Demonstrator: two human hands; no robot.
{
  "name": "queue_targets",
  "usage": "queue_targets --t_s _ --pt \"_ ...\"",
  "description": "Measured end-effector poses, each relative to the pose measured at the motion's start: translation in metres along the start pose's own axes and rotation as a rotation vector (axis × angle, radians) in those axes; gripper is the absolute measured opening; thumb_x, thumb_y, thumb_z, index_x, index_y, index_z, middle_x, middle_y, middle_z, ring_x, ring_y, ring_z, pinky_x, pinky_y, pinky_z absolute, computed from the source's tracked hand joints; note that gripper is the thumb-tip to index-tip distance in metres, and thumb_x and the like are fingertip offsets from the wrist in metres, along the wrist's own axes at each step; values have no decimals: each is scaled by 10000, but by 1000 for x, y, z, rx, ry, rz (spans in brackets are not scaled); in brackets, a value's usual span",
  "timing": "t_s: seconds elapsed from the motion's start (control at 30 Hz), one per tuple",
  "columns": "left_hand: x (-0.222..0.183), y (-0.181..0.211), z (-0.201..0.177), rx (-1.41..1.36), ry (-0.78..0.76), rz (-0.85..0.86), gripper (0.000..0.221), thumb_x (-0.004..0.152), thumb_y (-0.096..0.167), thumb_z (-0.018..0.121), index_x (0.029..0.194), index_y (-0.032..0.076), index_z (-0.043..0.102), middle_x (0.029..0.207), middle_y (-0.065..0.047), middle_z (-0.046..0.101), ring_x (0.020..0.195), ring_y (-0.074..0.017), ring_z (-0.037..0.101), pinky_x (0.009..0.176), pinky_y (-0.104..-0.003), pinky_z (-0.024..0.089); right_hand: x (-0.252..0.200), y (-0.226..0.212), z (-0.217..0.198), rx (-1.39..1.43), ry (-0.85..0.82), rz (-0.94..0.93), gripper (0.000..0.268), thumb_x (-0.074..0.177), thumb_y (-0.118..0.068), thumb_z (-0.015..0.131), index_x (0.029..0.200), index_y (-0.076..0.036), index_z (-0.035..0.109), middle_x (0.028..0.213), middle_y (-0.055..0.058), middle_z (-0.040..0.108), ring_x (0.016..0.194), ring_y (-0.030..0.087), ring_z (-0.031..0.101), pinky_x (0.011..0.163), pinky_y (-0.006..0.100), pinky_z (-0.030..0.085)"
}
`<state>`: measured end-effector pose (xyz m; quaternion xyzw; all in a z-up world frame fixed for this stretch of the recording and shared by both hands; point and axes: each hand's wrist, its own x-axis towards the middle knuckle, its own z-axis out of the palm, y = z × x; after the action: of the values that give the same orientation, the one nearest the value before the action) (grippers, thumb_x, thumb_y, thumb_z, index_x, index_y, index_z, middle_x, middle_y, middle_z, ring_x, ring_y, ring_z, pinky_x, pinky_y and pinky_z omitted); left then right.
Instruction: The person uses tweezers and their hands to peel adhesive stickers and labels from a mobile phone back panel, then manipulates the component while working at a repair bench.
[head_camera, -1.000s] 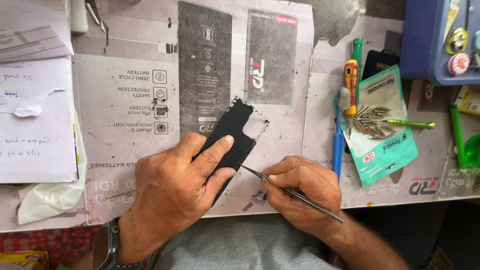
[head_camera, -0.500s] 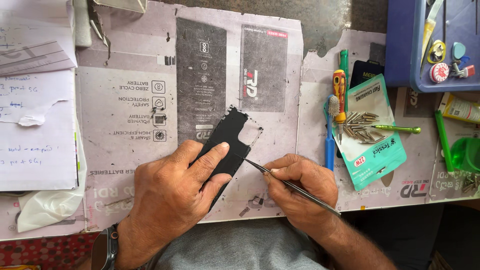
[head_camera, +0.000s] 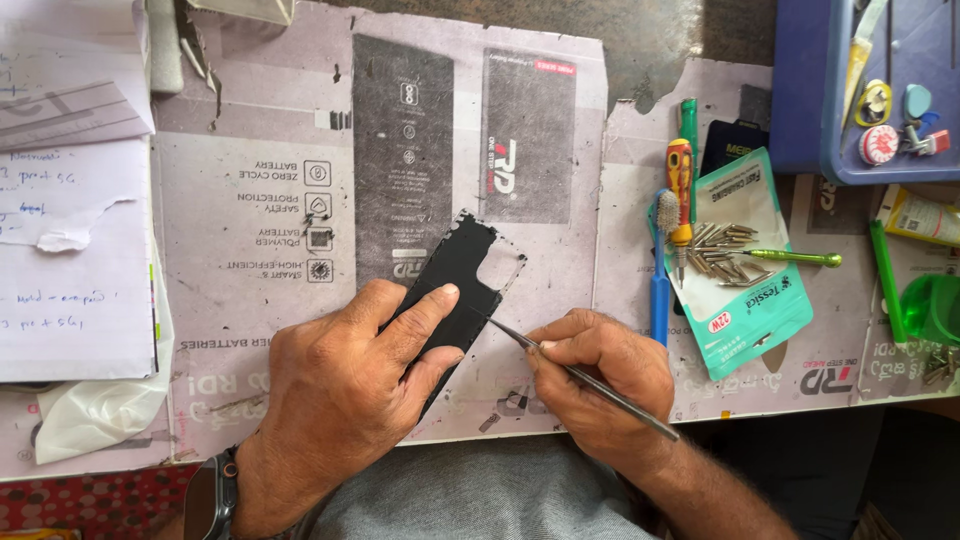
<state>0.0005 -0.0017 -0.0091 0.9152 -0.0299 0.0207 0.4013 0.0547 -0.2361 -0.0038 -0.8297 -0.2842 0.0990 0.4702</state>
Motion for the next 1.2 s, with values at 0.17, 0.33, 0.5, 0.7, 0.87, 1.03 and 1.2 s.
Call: queue_targets --t_s 0.17,0.33,0.5,0.7,0.87,1.03,1.2 --pt "0 1 -1 2 21 4 516 728 261 882 1191 87 736 854 -57 624 535 -183 621 443 -331 481 3 0 -1 40 -61 -73 239 818 65 769 890 -25 559 871 149 741 701 164 739 587 277 580" --pt "1 2 -2 8 4 2 521 730 262 880 1196 80 734 849 -54 620 542 -173 625 435 -322 479 3 0 -1 72 -125 -124 241 826 71 758 903 -17 547 891 145 735 726 175 733 614 289 585" --pt "1 2 -2 26 12 23 512 736 252 879 1199 81 738 833 -49 613 543 -175 615 441 -326 474 -1 1 -1 109 -22 30 225 827 95 742 897 -3 552 883 159 742 669 160 724 543 272 568" --pt "0 2 -2 18 17 29 521 731 257 882 1197 73 738 853 -54 629 530 -156 608 425 -307 470 6 -2 0 85 -108 -124 239 819 86 748 889 -17 544 863 150 724 671 163 704 562 289 551" --pt "-1 1 0 10 9 20 519 743 247 881 1208 67 736 844 -43 631 532 -133 610 416 -284 473 6 -3 0 20 -80 -87 243 812 84 750 874 -16 537 847 142 732 657 165 711 545 291 545" --pt "-1 1 0 22 9 25 525 738 257 887 1204 65 738 834 -47 623 512 -135 596 410 -289 467 5 -3 0 83 -91 -100 229 837 92 733 902 -13 540 866 140 729 691 185 721 580 302 563" --pt "-1 1 -1 35 15 19 519 734 257 887 1200 78 746 817 -50 610 515 -159 600 421 -315 467 0 5 1 96 -102 -96 226 839 79 742 900 -14 545 883 162 734 694 175 710 585 300 560"
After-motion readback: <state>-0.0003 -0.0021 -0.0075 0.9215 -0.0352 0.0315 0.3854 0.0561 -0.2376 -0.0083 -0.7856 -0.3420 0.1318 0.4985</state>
